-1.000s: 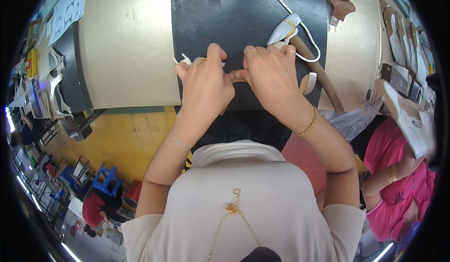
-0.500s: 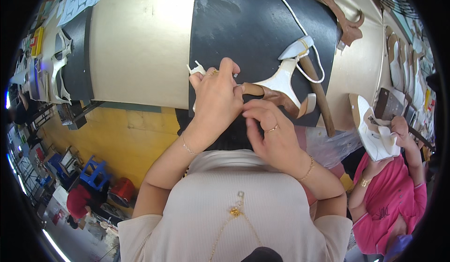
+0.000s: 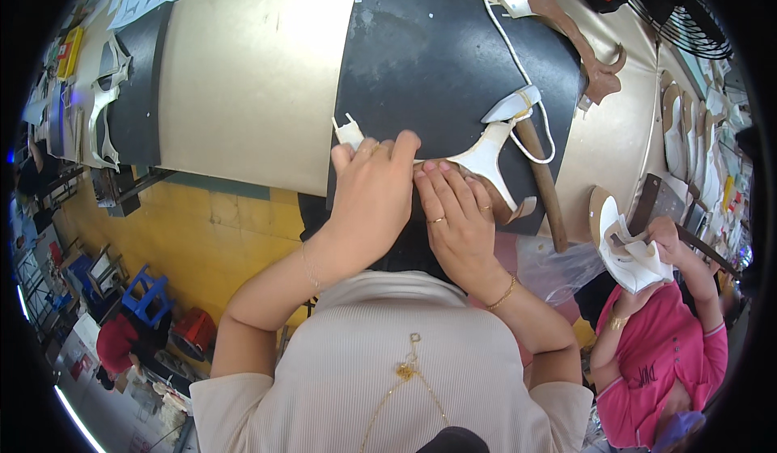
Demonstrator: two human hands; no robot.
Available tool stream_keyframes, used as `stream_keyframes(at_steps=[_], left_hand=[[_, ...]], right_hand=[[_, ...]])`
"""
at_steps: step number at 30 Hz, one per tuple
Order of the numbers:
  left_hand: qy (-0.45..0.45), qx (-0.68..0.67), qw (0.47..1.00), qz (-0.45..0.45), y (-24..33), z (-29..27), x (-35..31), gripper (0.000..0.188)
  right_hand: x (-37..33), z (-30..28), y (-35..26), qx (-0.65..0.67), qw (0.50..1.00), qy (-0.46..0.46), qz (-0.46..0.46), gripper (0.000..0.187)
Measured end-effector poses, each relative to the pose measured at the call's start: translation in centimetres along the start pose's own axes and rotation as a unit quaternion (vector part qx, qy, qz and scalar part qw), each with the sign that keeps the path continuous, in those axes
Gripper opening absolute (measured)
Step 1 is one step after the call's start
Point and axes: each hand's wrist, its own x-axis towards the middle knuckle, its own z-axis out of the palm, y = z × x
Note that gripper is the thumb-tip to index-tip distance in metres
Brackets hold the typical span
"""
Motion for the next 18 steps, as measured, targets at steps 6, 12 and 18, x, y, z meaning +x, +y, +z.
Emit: stream_keyframes(at_steps=[6, 12, 18], left_hand=[[-0.064, 0.098, 0.992, -0.056, 0.3, -1.4, -2.4, 0.043], [-0.002, 0.072, 0.997, -0.007, -0.8, -1.9, -2.8, 0.032], [0.054, -0.051, 0.997, 0.034, -2.1, 0.2, -1.4, 0.019]], right_hand=[[-0.4, -0.2, -0.4, -0.018, 1.0, -0.025, -0.002, 0.053], [-0.3, -0.3, -0.5, -0.025, 0.999, -0.029, -0.01, 0.054], [-0.7, 0.0, -0.5, -0.037, 0.999, -0.033, -0.013, 0.054]])
